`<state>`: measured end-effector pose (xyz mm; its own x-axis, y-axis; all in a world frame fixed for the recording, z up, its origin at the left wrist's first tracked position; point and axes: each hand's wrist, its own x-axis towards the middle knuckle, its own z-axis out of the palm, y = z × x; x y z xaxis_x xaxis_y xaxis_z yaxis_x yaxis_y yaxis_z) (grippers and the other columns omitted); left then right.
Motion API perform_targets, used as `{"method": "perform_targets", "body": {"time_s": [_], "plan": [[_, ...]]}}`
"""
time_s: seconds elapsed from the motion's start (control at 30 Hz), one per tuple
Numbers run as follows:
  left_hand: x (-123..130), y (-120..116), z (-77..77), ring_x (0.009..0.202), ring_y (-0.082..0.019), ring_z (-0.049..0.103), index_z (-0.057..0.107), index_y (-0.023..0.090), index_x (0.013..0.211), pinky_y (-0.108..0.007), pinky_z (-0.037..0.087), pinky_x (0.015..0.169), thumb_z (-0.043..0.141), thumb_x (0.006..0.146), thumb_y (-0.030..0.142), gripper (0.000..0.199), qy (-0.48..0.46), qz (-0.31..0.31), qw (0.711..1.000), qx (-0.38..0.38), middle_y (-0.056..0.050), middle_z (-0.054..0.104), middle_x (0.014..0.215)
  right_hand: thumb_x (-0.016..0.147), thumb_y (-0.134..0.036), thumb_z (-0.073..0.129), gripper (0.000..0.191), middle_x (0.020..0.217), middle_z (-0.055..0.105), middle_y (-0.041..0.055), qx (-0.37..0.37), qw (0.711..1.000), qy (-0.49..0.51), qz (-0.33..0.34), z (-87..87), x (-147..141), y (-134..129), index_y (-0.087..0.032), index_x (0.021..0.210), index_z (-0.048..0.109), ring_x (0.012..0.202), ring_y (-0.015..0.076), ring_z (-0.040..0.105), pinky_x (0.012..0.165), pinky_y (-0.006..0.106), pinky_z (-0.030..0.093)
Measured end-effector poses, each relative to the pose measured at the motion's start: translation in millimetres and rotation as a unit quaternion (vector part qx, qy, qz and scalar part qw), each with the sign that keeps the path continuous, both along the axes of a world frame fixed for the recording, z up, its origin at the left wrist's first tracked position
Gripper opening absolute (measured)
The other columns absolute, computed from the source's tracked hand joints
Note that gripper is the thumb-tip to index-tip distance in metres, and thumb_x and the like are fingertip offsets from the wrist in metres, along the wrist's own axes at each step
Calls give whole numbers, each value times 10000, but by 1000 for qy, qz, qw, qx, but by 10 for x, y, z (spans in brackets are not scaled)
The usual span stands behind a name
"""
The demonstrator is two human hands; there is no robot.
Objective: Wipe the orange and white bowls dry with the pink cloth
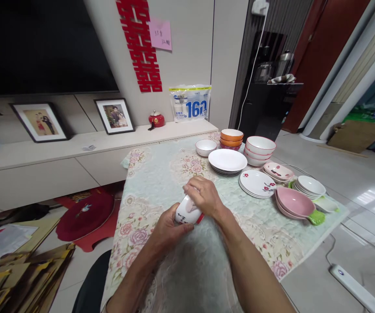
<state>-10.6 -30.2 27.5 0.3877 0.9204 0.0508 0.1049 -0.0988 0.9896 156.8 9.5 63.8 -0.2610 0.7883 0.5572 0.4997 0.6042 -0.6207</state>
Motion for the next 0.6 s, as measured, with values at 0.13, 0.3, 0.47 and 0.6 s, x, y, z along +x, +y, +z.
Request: {"method": "perform_targets", "body": {"time_s": [0.13, 0.3, 0.47, 0.6], "plan": [[-39, 34, -28, 766, -178, 553, 631, 179, 925, -269, 410, 696, 699, 711, 201, 226, 77, -14, 995, 58, 0, 646, 840, 911, -511, 505, 450, 571, 489, -14, -153, 976, 150, 27, -107, 233, 143, -192, 595, 529, 556, 129, 435, 533, 271, 319], [-77, 117, -111, 853, -223, 590, 684, 188, 910, -298, 427, 759, 741, 685, 225, 236, 103, 2, 990, 93, -23, 679, 883, 810, -600, 593, 482, 532, 504, -6, -257, 922, 288, 26, -272, 262, 285, -189, 566, 534, 488, 118, 401, 487, 266, 287], [-91, 72, -136, 773, -199, 579, 686, 153, 985, -287, 441, 710, 752, 710, 330, 334, 51, -17, 997, 57, -32, 690, 868, 871, -527, 551, 411, 595, 580, 19, -217, 938, 269, -18, -291, 130, 244, -185, 651, 611, 533, 146, 487, 519, 279, 351], [-83, 55, -124, 743, -180, 563, 661, 137, 967, -275, 447, 689, 761, 708, 393, 377, -22, -3, 999, 27, -26, 677, 838, 970, -360, 455, 299, 822, 680, 56, -22, 992, 115, -55, -160, -87, 28, -201, 830, 667, 780, 192, 606, 730, 327, 452]]}}
